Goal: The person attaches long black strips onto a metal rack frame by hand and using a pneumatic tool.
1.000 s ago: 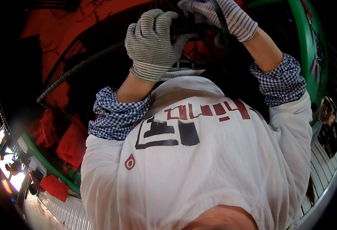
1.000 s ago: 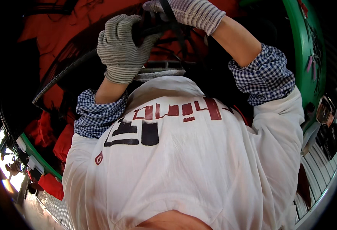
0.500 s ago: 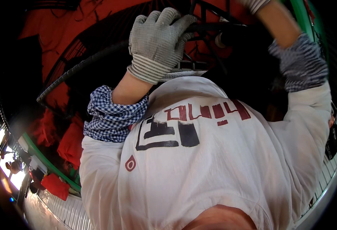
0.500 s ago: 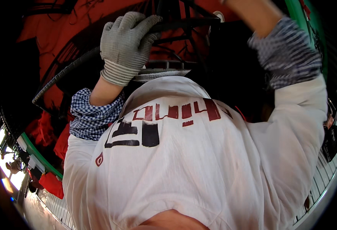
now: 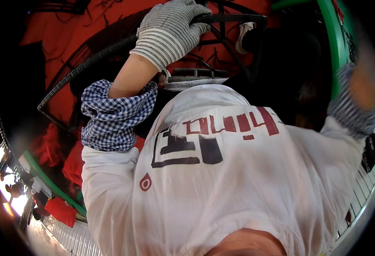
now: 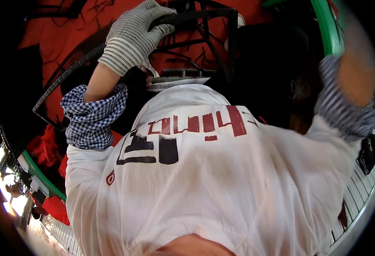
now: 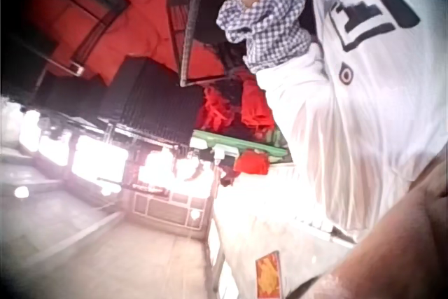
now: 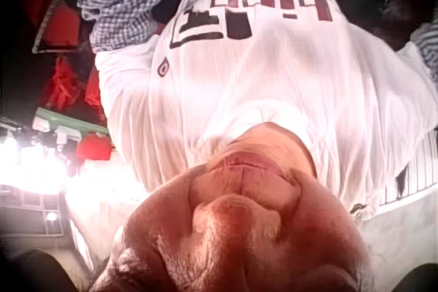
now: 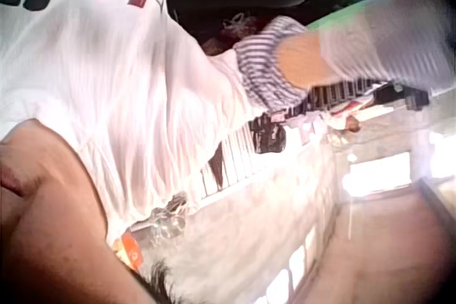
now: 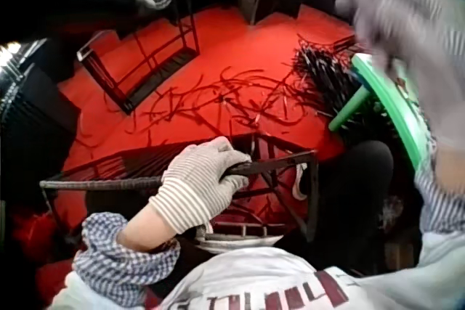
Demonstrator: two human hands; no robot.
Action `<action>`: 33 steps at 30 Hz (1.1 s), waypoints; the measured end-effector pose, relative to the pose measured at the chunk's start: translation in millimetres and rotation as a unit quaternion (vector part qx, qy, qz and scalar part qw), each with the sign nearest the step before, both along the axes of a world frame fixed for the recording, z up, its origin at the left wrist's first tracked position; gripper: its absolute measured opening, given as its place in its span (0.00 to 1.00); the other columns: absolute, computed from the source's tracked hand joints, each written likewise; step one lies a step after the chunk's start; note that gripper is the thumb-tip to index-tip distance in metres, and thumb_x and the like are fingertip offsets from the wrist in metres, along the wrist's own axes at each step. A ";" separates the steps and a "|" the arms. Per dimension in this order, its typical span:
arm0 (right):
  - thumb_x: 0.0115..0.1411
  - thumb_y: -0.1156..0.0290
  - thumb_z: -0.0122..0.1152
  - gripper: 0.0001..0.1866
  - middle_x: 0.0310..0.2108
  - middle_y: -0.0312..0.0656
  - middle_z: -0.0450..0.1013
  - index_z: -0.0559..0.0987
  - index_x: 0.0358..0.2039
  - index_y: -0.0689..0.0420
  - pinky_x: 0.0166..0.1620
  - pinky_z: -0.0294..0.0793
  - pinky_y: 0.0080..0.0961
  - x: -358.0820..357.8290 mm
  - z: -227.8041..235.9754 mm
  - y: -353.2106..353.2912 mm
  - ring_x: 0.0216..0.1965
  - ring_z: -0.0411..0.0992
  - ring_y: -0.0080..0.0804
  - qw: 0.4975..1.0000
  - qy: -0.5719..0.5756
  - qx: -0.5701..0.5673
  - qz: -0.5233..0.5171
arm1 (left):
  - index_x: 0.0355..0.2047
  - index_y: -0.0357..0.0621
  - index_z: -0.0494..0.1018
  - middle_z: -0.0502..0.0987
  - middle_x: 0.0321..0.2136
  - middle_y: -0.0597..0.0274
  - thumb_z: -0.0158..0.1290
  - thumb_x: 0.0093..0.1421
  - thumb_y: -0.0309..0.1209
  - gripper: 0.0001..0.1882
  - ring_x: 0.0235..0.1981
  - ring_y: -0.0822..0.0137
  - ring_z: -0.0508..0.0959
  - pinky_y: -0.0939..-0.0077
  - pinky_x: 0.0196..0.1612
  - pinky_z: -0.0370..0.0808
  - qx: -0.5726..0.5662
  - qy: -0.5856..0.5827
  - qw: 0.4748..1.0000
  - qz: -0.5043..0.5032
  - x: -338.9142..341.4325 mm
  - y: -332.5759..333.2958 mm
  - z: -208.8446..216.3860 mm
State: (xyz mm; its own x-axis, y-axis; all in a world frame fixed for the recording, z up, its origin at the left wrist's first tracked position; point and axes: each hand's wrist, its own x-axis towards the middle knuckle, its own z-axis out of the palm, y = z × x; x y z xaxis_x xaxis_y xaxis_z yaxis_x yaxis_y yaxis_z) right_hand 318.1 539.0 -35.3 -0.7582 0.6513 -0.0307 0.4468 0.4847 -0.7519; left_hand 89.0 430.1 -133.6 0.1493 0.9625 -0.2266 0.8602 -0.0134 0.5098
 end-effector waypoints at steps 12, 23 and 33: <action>0.67 0.70 0.57 0.16 0.33 0.40 0.78 0.73 0.54 0.60 0.30 0.79 0.19 -61.0 -217.7 -106.4 0.28 0.77 0.23 0.893 0.236 -0.307 -0.229 | 0.50 0.47 0.78 0.74 0.39 0.55 0.56 0.62 0.34 0.16 0.42 0.53 0.76 0.62 0.48 0.74 -0.029 -0.020 0.999 -0.037 1.3 8.9 -19.6; 0.69 0.66 0.56 0.13 0.27 0.35 0.76 0.80 0.45 0.62 0.26 0.72 0.14 -45.8 -215.8 -101.9 0.25 0.71 0.15 0.885 0.231 -0.338 -0.222 | 0.41 0.44 0.78 0.77 0.33 0.56 0.58 0.59 0.38 0.14 0.36 0.54 0.78 0.61 0.43 0.73 0.107 0.003 0.994 -0.022 -9.1 0.4 -58.4; 0.70 0.67 0.55 0.11 0.26 0.32 0.73 0.80 0.40 0.62 0.27 0.69 0.13 -37.8 -178.4 -107.3 0.23 0.66 0.13 0.869 0.124 -0.440 -0.189 | 0.40 0.49 0.78 0.81 0.32 0.65 0.71 0.47 0.39 0.21 0.29 0.64 0.82 0.70 0.35 0.79 0.298 -0.003 0.955 0.012 -25.1 -20.3 -94.1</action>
